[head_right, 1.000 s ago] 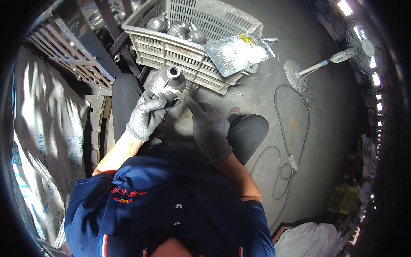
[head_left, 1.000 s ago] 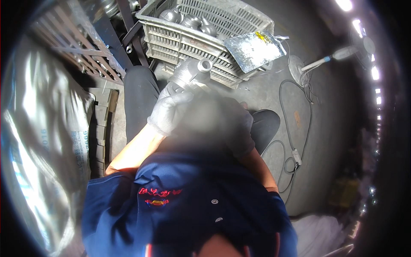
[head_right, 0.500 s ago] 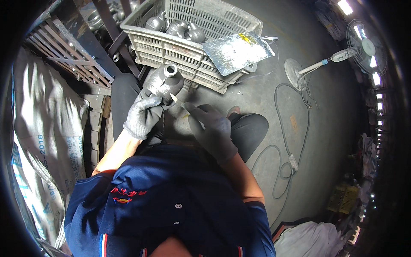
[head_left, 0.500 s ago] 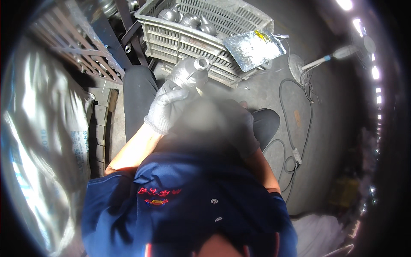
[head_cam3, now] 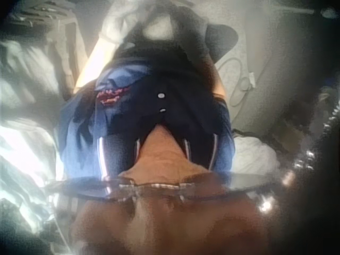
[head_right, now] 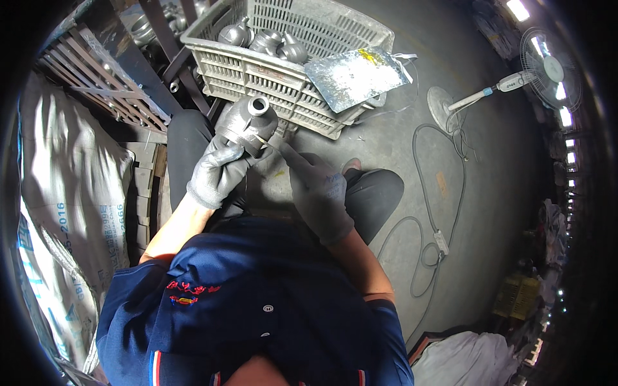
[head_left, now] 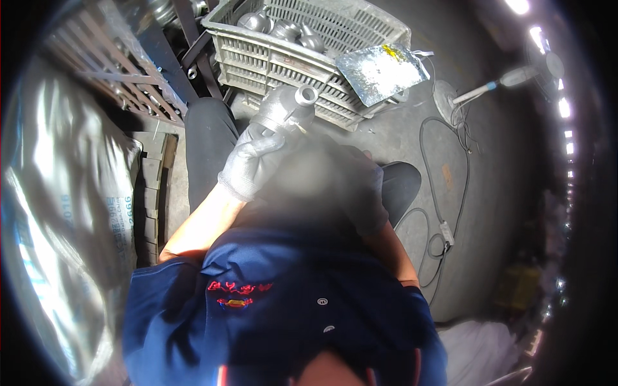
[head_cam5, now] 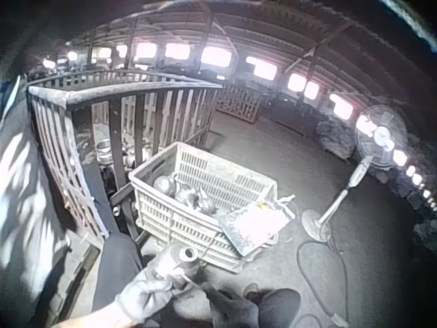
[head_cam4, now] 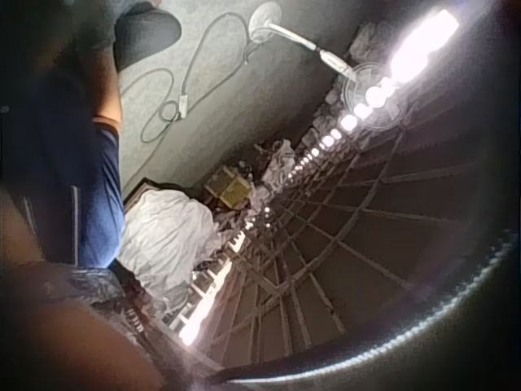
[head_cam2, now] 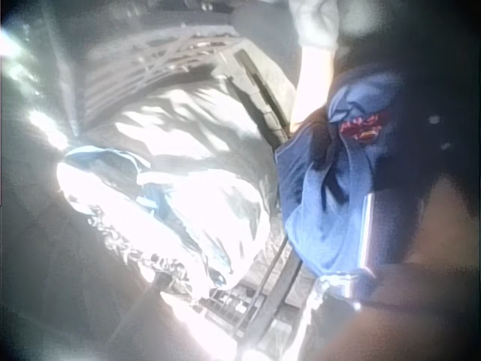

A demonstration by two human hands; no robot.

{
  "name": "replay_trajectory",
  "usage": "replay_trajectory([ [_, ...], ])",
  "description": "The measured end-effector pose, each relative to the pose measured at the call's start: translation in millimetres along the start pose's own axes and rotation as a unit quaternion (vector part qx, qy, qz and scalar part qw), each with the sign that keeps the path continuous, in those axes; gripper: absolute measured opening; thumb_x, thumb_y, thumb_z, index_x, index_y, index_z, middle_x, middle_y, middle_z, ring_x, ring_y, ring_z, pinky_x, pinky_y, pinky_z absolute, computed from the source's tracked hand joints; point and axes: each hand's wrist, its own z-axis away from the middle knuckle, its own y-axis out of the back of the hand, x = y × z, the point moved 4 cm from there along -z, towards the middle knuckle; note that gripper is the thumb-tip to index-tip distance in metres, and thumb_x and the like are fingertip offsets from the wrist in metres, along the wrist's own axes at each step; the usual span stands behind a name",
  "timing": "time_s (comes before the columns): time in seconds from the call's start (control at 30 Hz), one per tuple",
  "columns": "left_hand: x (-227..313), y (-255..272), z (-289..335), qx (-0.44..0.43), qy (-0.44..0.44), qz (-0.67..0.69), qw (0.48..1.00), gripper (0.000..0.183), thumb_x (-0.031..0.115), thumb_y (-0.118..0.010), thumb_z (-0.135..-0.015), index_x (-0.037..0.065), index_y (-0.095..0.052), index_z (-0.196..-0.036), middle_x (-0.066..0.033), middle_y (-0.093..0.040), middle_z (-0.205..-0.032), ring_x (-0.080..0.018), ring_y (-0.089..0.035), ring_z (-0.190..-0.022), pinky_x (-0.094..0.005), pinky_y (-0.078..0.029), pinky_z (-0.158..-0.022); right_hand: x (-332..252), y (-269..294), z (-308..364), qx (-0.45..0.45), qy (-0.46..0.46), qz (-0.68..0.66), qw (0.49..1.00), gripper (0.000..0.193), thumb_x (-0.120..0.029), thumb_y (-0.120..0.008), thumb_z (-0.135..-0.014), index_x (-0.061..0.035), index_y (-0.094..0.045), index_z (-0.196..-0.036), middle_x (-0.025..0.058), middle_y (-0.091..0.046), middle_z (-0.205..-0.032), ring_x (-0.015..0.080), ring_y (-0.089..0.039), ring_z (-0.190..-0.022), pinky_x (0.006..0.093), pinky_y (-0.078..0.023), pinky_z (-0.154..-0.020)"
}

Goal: Inspect metal fabrication parts for defects by rotating and examining them by hand.

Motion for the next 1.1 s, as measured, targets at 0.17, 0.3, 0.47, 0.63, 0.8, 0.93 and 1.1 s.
replay_trajectory([
  [0.17,-2.2,9.3,4.4,0.033,0.002,-0.052,0.998,0.064,0.001,-0.061,-0.085,0.001,-0.035,-0.143,-0.0133,-0.049,-0.137,-0.0255,-0.049,-0.127,-0.0406,-0.04,-0.108,1.0,-4.8,-1.3,0.016,-0.002,-0.012,1.0,0.034,0.003,-0.061,-0.083,-0.0084,-0.067,-0.115,0.0131,-0.067,-0.089,0.0302,-0.066,-0.076,0.0385,-0.053,-0.066],
  [0.3,-2.6,5.1,5.1,0.042,-0.029,-0.063,0.997,0.05,0.003,-0.066,-0.082,-0.006,-0.049,-0.128,-0.0111,-0.061,-0.117,-0.0193,-0.059,-0.108,-0.0327,-0.044,-0.098,0.8,-5.9,-2.3,0.019,-0.018,-0.052,0.998,0.033,0.003,-0.061,-0.084,-0.0089,-0.068,-0.113,0.0127,-0.067,-0.09,0.0302,-0.066,-0.078,0.0387,-0.053,-0.067],
  [0.47,-1.7,2.6,4.8,0.041,-0.016,-0.064,0.997,0.049,0.002,-0.065,-0.082,-0.006,-0.049,-0.128,-0.0104,-0.061,-0.117,-0.018,-0.059,-0.107,-0.0318,-0.044,-0.097,-4.1,-3.4,-2.3,-0.005,0.003,0.044,0.999,0.032,0.0,-0.06,-0.084,-0.0094,-0.068,-0.114,0.0125,-0.066,-0.09,0.0302,-0.066,-0.078,0.0396,-0.052,-0.068],
  [0.63,-1.9,4.2,4.3,0.039,-0.027,-0.082,0.995,0.048,0.001,-0.064,-0.082,-0.007,-0.05,-0.128,-0.0104,-0.06,-0.118,-0.0165,-0.058,-0.108,-0.0309,-0.044,-0.097,5.8,0.3,-6.0,-0.085,-0.065,-0.075,0.991,0.029,-0.002,-0.06,-0.087,-0.0068,-0.068,-0.114,0.0136,-0.067,-0.093,0.0319,-0.066,-0.081,0.0379,-0.051,-0.07],
  [0.8,-3.0,10.0,6.0,0.059,-0.017,-0.078,0.995,0.05,0.0,-0.062,-0.083,-0.006,-0.047,-0.131,-0.0122,-0.057,-0.124,-0.0184,-0.056,-0.113,-0.0322,-0.042,-0.101,16.1,-1.8,-9.1,-0.115,-0.107,-0.234,0.96,0.026,-0.004,-0.059,-0.09,-0.0035,-0.067,-0.115,0.0164,-0.067,-0.094,0.0301,-0.066,-0.082,0.0346,-0.05,-0.073],
  [0.93,-3.4,16.4,7.7,0.055,0.017,-0.083,0.995,0.047,0.0,-0.063,-0.084,-0.007,-0.048,-0.128,-0.0125,-0.058,-0.121,-0.0188,-0.056,-0.112,-0.032,-0.043,-0.1,18.7,-7.2,-6.2,-0.108,-0.124,-0.256,0.952,0.027,-0.003,-0.059,-0.09,-0.0031,-0.067,-0.116,0.0172,-0.067,-0.093,0.0276,-0.067,-0.082,0.0328,-0.05,-0.073],
  [1.1,-7.3,18.3,6.6,0.05,0.0,-0.073,0.996,0.038,0.0,-0.062,-0.085,-0.007,-0.052,-0.121,-0.0134,-0.061,-0.114,-0.0199,-0.06,-0.105,-0.0331,-0.046,-0.095,15.3,-10.1,-2.9,-0.063,-0.104,-0.202,0.972,0.026,-0.002,-0.061,-0.088,-0.0055,-0.069,-0.112,0.0154,-0.067,-0.092,0.0285,-0.067,-0.081,0.0341,-0.052,-0.072],
])
